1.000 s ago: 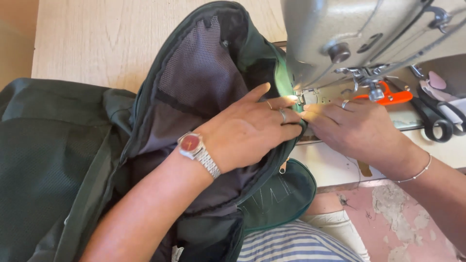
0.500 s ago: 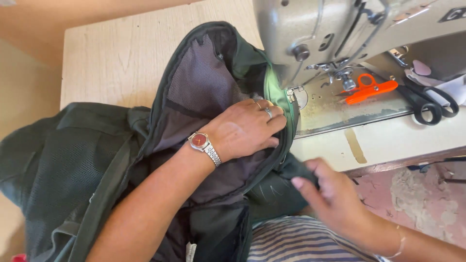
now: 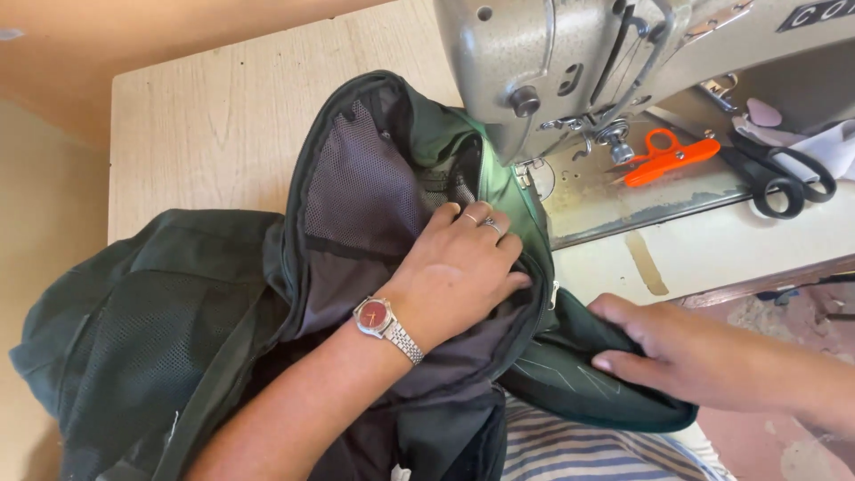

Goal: The person sews a green backpack using an industrial sewing machine, guiding the fabric through the needle and using scissors to trim thread.

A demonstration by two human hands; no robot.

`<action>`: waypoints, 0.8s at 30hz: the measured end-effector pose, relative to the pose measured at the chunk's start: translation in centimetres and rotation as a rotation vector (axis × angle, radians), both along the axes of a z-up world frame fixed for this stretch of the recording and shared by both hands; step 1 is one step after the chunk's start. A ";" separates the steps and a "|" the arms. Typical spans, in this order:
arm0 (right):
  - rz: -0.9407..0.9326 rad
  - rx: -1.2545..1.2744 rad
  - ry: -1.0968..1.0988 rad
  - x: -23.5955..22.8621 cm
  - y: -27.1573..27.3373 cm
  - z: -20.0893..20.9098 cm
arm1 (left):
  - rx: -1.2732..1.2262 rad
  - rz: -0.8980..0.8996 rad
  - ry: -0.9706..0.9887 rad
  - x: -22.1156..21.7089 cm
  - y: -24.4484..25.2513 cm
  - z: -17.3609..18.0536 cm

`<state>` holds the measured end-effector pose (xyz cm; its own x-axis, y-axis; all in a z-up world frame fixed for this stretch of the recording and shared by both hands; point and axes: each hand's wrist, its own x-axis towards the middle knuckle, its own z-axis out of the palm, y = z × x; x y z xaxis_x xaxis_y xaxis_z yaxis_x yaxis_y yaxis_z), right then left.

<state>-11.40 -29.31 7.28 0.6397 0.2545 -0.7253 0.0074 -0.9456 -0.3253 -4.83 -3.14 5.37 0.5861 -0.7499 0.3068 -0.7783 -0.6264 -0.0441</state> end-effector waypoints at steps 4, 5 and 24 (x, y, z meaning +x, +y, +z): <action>-0.285 0.366 0.199 1.9 -1.8 1.0 | 0.024 -0.046 0.029 0.3 0.3 0.1; -0.405 0.566 0.242 2.2 -2.5 0.8 | 0.066 -0.079 0.016 0.3 0.4 0.0; 0.482 0.389 -1.653 7.6 2.1 -4.6 | -0.330 -0.078 0.556 2.4 1.5 -0.5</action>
<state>-3.79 -27.18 2.70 0.3974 0.6088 0.6865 0.7604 -0.6373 0.1250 -2.43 -1.60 4.90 0.6716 -0.7149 0.1945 -0.6731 -0.4790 0.5635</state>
